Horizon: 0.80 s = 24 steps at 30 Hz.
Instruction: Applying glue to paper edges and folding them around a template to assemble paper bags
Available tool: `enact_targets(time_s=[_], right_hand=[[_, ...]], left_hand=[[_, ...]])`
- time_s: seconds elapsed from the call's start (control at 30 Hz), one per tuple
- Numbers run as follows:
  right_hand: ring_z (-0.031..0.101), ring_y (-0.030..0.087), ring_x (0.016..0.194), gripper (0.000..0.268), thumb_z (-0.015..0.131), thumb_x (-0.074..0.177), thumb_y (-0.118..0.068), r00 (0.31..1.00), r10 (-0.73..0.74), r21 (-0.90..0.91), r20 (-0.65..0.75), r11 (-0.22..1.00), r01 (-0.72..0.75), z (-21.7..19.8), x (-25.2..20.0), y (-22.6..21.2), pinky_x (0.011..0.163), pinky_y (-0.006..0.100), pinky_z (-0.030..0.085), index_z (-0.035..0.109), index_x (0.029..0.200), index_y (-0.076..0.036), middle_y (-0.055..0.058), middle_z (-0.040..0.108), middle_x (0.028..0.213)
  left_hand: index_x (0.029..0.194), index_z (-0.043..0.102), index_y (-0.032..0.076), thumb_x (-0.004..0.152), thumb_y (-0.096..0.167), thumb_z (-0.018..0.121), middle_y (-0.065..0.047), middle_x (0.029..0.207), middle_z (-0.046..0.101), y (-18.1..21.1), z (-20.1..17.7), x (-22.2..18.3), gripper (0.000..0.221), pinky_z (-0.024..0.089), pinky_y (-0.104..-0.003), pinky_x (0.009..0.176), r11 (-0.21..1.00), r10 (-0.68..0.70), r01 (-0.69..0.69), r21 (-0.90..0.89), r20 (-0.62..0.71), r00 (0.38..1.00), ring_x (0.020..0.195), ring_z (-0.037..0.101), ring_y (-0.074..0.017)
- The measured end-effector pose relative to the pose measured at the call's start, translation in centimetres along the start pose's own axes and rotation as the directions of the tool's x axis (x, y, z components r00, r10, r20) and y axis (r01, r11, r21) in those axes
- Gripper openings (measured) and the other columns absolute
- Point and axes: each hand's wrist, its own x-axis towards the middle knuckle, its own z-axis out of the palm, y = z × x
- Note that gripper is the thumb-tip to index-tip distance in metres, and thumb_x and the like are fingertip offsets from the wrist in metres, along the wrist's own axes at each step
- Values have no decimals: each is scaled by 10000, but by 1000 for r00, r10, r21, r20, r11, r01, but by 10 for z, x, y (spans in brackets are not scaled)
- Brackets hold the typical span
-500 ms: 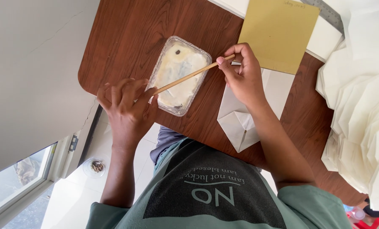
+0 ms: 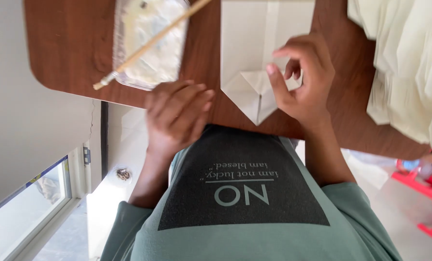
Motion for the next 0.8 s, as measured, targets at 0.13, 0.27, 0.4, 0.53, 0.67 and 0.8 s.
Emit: enact_targets(time_s=[0.13, 0.27, 0.4, 0.53, 0.67, 0.8], right_hand=[[601, 242, 793, 87, 786, 967, -64, 990, -84, -168, 117, 980, 103, -18, -69, 8, 607, 323, 479, 722, 966, -5, 166, 640, 1003], [601, 237, 786, 89, 792, 961, -158, 949, -100, -311, 300, 930, 196, -19, -104, -1, 630, 325, 492, 732, 955, -93, 84, 624, 1023], [588, 240, 801, 129, 682, 1052, -258, 931, -153, -465, 330, 832, 302, -18, -114, -2, 645, 334, 470, 704, 992, -146, 33, 616, 1024], [601, 182, 818, 139, 643, 1077, -213, 901, -250, -502, 355, 762, 409, -20, -111, 5, 708, 305, 449, 691, 949, -191, -6, 624, 1004], [568, 141, 812, 141, 684, 1053, -191, 824, -378, -536, 422, 628, 563, -19, -107, 10, 696, 275, 445, 669, 915, -164, -30, 644, 1028], [556, 130, 771, 192, 553, 1048, -190, 830, -352, -563, 433, 613, 554, -16, -102, 10, 727, 273, 416, 632, 876, -158, -25, 616, 1009]], left_hand=[[1203, 726, 82, 1041, 97, 700, -96, 1285, 686, 13, 46, -1, 165, 502, -448, 1017, 997, 70, -60, -58, 205, 976, 1178, 682, -301], [1294, 716, 102, 1034, 416, 771, -77, 1405, 659, 6, 74, -6, 411, 468, -460, 1077, 991, 126, -133, -1, 315, 941, 1303, 608, -277], [1244, 722, 33, 1011, 561, 705, -123, 1376, 664, 7, 77, -1, 578, 445, -481, 1034, 991, 136, -124, -57, 321, 937, 1280, 596, -310], [1226, 728, 34, 956, 687, 688, -114, 1357, 678, 6, 76, 0, 708, 451, -478, 1021, 989, 146, -133, -64, 326, 934, 1263, 604, -313], [1261, 714, 42, 969, 680, 668, -114, 1389, 655, 6, 76, -4, 703, 441, -493, 1028, 989, 146, -137, -51, 338, 930, 1280, 592, -313], [1262, 716, 46, 1002, 643, 649, -125, 1404, 642, 8, 76, -6, 655, 452, -488, 1048, 989, 148, -145, -35, 317, 937, 1301, 590, -312]])
